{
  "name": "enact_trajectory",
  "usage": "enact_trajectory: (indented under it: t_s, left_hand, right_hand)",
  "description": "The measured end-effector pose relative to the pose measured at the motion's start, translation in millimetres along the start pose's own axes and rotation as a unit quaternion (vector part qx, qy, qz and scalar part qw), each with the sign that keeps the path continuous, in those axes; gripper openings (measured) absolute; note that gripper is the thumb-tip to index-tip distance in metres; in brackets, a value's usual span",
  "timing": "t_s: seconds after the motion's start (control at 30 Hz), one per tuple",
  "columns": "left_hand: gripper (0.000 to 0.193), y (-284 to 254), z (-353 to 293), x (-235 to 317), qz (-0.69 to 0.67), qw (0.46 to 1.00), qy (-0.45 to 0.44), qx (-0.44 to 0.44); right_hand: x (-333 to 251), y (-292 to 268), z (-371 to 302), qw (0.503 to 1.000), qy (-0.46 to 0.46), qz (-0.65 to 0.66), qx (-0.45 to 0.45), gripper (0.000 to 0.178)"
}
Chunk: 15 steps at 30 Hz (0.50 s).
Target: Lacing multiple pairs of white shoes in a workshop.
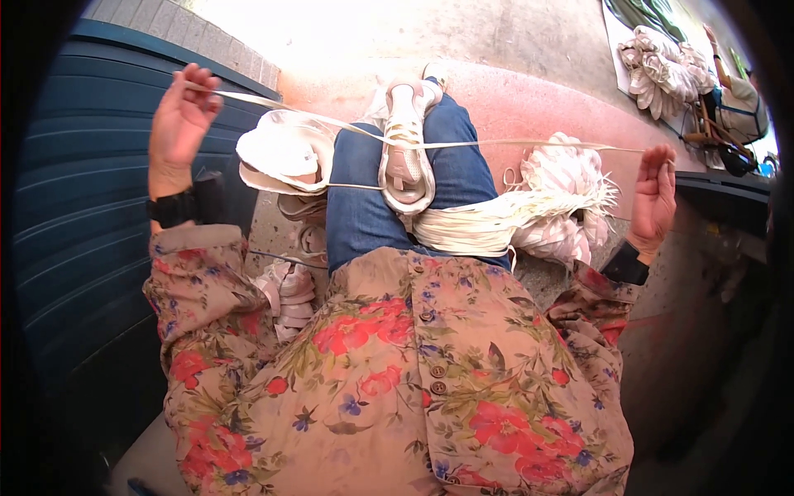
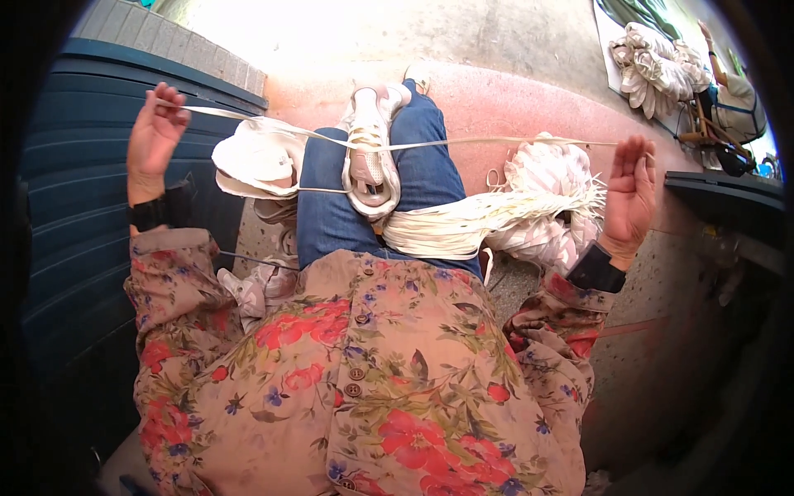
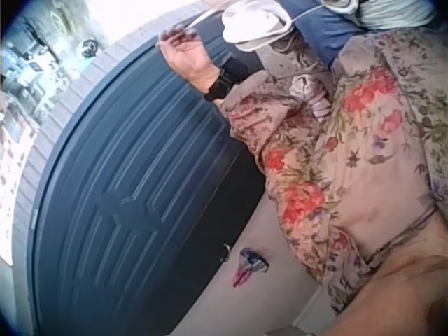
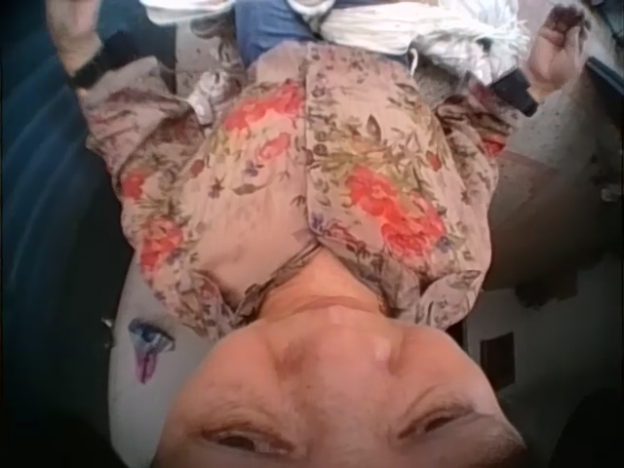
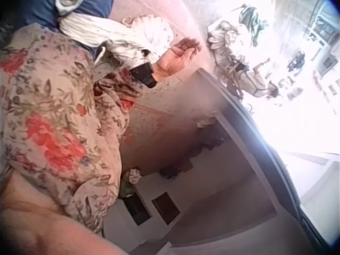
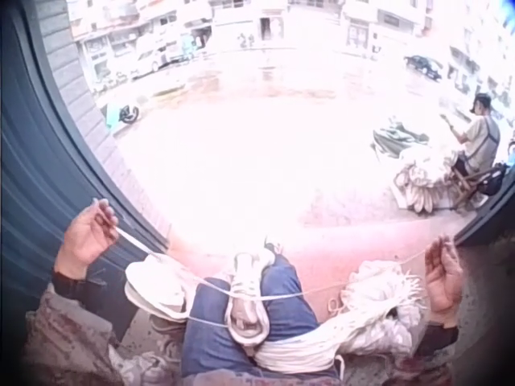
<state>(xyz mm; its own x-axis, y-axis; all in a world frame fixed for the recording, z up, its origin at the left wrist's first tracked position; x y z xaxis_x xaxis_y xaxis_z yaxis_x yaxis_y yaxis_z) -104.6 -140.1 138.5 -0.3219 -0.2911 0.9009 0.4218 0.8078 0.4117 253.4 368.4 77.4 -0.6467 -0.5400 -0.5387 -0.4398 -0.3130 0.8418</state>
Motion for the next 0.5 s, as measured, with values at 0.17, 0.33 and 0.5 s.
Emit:
enact_trajectory:
  t_s: [0.17,0.33,0.5]
  left_hand:
    - [0.028,-21.7,7.6,10.1,0.029,0.989,0.009,0.142]
    - [0.021,22.5,-6.2,-84.7,0.298,0.938,-0.106,0.141]
    - [0.026,76.1,-33.7,-173.3,0.319,0.924,-0.211,0.008]
  right_hand:
    - [59.2,-13.5,-8.2,0.813,0.013,-0.582,-0.001,0.015]
    - [169.1,16.3,-62.6,0.699,-0.011,-0.627,-0.345,0.014]
    - [237.1,24.3,-88.4,0.687,0.116,-0.631,-0.341,0.012]
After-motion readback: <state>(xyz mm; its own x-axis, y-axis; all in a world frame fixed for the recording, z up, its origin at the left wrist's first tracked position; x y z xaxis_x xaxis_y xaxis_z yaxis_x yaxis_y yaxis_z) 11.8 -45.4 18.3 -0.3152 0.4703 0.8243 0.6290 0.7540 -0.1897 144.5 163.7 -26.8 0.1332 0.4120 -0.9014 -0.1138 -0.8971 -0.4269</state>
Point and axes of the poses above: each hand's wrist, its own z-axis towards the middle knuckle, its own y-axis out of the palm, x = y × z, the point moved 1 cm from there along z, towards the middle knuckle, and after that the axes turned 3 degrees about z, right-handed, at the moved point
